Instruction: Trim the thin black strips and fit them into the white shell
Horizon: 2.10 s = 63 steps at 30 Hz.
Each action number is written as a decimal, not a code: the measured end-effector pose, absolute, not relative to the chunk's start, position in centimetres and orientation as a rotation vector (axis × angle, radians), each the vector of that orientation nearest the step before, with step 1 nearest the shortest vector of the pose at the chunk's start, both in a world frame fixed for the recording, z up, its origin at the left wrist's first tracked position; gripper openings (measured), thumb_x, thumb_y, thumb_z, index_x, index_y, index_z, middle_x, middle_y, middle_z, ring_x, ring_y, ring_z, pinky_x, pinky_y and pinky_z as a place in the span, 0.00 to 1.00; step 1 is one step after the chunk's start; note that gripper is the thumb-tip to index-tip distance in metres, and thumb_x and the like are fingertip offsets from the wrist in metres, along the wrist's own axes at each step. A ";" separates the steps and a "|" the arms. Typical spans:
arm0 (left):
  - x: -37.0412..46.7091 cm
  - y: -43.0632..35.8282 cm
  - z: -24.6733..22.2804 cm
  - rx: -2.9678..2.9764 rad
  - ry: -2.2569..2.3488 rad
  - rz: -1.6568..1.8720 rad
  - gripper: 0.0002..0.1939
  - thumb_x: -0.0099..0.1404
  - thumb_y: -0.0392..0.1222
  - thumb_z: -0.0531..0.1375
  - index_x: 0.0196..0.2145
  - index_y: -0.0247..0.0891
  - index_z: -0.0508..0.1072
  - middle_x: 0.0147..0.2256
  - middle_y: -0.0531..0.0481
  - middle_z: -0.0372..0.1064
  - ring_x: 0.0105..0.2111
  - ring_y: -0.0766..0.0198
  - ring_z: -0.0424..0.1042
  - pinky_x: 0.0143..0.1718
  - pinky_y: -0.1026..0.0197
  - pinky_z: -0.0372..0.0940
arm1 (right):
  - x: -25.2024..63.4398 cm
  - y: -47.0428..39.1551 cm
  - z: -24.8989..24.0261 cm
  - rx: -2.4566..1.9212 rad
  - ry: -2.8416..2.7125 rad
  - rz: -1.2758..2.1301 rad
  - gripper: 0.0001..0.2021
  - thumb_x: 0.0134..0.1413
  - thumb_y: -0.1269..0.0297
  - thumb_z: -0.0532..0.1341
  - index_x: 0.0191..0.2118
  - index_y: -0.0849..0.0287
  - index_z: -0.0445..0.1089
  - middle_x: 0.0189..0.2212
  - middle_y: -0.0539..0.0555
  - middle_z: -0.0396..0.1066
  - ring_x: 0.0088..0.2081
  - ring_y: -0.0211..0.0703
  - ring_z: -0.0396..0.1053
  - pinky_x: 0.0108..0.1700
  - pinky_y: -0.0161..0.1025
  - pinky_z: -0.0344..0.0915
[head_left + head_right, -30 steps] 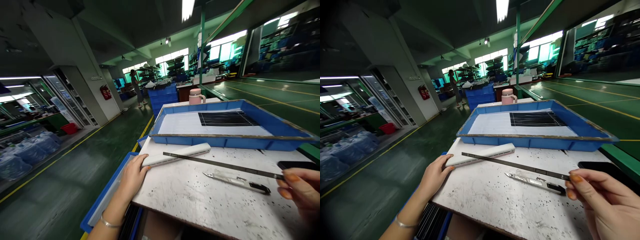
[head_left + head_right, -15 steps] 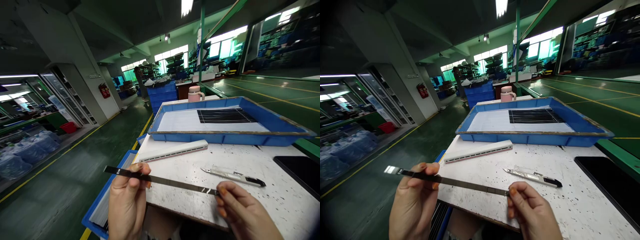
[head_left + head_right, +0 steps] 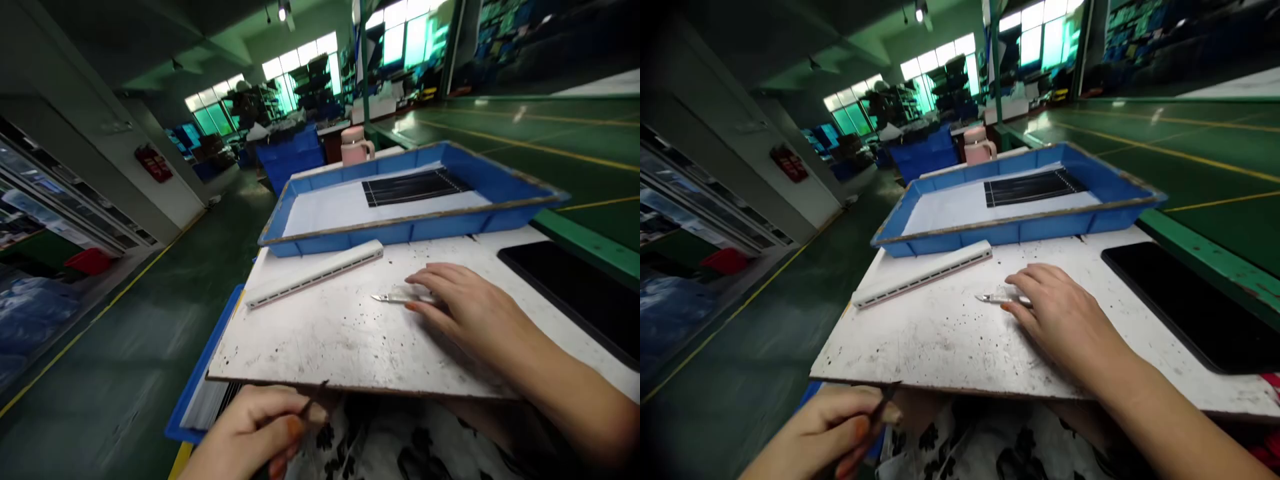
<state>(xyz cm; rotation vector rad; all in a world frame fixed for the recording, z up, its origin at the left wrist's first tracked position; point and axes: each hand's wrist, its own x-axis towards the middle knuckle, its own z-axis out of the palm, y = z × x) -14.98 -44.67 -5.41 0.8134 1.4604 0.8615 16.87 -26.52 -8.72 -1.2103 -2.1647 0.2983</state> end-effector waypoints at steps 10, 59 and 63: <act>-12.2 -44.4 -9.1 0.307 1.246 0.851 0.20 0.58 0.56 0.74 0.36 0.34 0.83 0.22 0.57 0.57 0.18 0.78 0.47 0.17 0.71 0.39 | 15.7 -29.0 -8.5 -1.211 -2.351 0.052 0.13 0.75 0.54 0.49 0.44 0.55 0.64 0.31 0.54 0.70 0.27 0.47 0.66 0.27 0.43 0.57; -9.3 -42.6 -9.2 0.300 1.324 0.884 0.25 0.60 0.54 0.73 0.20 0.35 0.69 0.19 0.57 0.56 0.17 0.75 0.51 0.16 0.71 0.55 | 10.5 -38.5 -11.6 -0.788 -2.577 0.278 0.32 0.57 0.73 0.55 0.69 0.71 0.59 0.31 0.51 0.71 0.19 0.38 0.66 0.17 0.38 0.60; -9.1 -42.8 -9.4 0.318 1.366 0.897 0.26 0.59 0.57 0.72 0.19 0.35 0.68 0.18 0.57 0.54 0.17 0.75 0.50 0.16 0.70 0.53 | 10.2 -38.6 -11.7 -0.847 -2.542 0.262 0.32 0.57 0.74 0.56 0.68 0.68 0.60 0.31 0.50 0.72 0.19 0.39 0.65 0.17 0.40 0.58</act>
